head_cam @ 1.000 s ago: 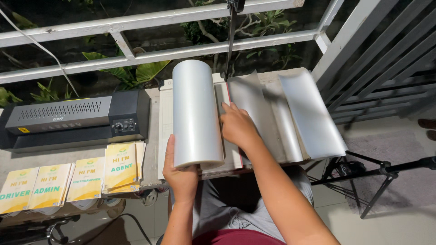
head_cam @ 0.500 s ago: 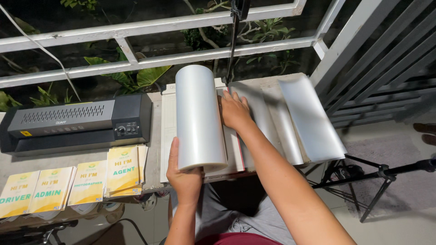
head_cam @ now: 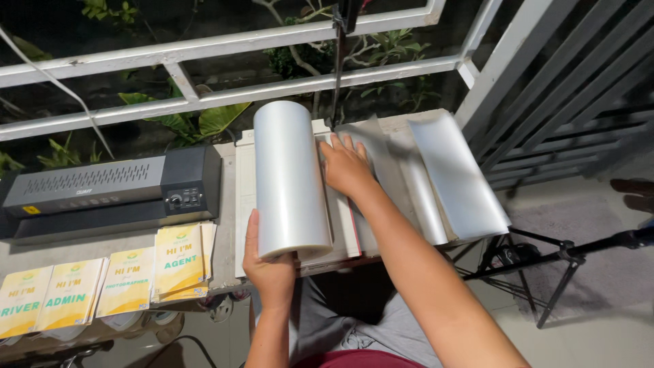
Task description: The person prepares documents for lamination by placing them inside a plastic film and then uses a paper cutter to trim the edges.
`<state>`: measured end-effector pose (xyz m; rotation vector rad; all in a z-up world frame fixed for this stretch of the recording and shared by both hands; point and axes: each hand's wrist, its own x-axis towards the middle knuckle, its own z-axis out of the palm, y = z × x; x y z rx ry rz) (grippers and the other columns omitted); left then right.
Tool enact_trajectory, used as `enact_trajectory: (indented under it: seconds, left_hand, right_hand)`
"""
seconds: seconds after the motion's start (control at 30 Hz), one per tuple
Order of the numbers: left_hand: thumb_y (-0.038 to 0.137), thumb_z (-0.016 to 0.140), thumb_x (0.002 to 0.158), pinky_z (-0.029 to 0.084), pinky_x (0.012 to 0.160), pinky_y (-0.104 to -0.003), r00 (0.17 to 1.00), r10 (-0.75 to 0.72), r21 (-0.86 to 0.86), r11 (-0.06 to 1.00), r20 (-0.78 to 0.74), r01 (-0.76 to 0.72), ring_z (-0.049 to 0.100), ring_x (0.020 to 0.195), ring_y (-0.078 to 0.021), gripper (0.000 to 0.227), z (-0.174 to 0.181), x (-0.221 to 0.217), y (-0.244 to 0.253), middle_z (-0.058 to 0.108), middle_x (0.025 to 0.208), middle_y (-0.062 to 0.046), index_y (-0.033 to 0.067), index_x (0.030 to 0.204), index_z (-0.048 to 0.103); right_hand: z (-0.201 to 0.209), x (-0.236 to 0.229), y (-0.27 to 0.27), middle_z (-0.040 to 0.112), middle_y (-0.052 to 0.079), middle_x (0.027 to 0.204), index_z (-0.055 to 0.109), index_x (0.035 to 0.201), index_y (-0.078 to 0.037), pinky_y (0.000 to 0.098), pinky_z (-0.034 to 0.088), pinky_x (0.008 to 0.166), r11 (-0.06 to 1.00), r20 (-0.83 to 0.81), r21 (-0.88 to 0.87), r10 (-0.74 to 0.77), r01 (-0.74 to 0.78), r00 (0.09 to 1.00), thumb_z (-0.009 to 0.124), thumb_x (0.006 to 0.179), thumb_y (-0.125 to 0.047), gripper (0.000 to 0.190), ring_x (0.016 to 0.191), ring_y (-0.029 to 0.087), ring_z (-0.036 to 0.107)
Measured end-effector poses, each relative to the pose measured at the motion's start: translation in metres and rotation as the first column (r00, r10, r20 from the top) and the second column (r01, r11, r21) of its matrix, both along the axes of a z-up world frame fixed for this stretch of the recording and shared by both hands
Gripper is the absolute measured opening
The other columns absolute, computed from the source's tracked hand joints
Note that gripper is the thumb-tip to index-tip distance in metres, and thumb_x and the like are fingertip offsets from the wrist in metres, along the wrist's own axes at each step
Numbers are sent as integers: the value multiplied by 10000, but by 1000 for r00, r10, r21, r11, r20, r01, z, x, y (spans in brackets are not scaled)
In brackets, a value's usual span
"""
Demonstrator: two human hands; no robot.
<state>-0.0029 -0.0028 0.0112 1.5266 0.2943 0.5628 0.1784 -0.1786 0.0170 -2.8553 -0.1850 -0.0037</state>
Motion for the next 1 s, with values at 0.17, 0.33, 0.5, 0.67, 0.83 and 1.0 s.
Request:
enact_trajectory:
  seconds: [0.17, 0.33, 0.5, 0.67, 0.83, 1.0]
  left_hand:
    - [55, 696, 773, 448, 1075, -266, 997, -59, 64, 996, -55, 62, 586, 1264, -140, 740, 11, -3, 6, 613, 1462, -63, 104, 1491, 525]
    - [166, 735, 753, 397, 1142, -281, 962, -99, 191, 970, -254, 150, 551, 1353, -155, 812, 35, -17, 11, 568, 1523, -33, 178, 1525, 484]
    - [-26, 722, 796, 390, 1234, -526, 937, -165, 648, 757, 308, -80, 463, 1474, -445, 718, 20, -33, 12, 466, 1561, -295, -43, 1475, 489]
    - [156, 755, 836, 345, 1254, -736, 842, -250, 737, 636, 477, -229, 372, 1501, -581, 536, 39, -60, -8, 468, 1529, -290, 11, 1332, 614]
    - [171, 731, 855, 457, 1171, -600, 758, -416, 730, 674, 502, -114, 552, 1328, -538, 308, 55, -75, -57, 637, 1301, -234, 50, 1137, 724]
    - [65, 624, 950, 562, 976, -492, 596, -724, 809, 553, 348, 199, 660, 1064, -395, 164, 42, -59, -95, 676, 1156, -196, -8, 1088, 676]
  right_hand:
    - [53, -103, -53, 722, 94, 1244, 689, 1265, -88, 479, 468, 962, 944, 481, 308, -45, -120, 876, 646, 923, -107, 345, 1165, 275, 648]
    - [46, -182, -136, 772, 87, 1024, 755, 1129, -125, 435, 519, 828, 921, 443, 354, -316, 160, 839, 649, 918, -104, 237, 927, 331, 708]
    - [4, -204, -173, 746, 52, 1001, 779, 990, -237, 473, 503, 830, 845, 172, 255, -518, 470, 838, 621, 865, -225, 202, 919, 366, 673]
    - [-7, -206, -166, 704, 96, 1008, 762, 1022, -177, 503, 518, 800, 836, 84, 195, -535, 513, 840, 640, 910, -234, 175, 892, 373, 680]
    - [-2, -201, -156, 730, 112, 1014, 744, 984, -157, 560, 501, 781, 801, -34, 104, -590, 590, 807, 654, 958, -332, 198, 934, 424, 673]
    - [10, -202, -145, 747, 130, 1124, 721, 1227, -150, 541, 521, 869, 803, -94, 71, -586, 592, 805, 644, 961, -349, 341, 1059, 408, 678]
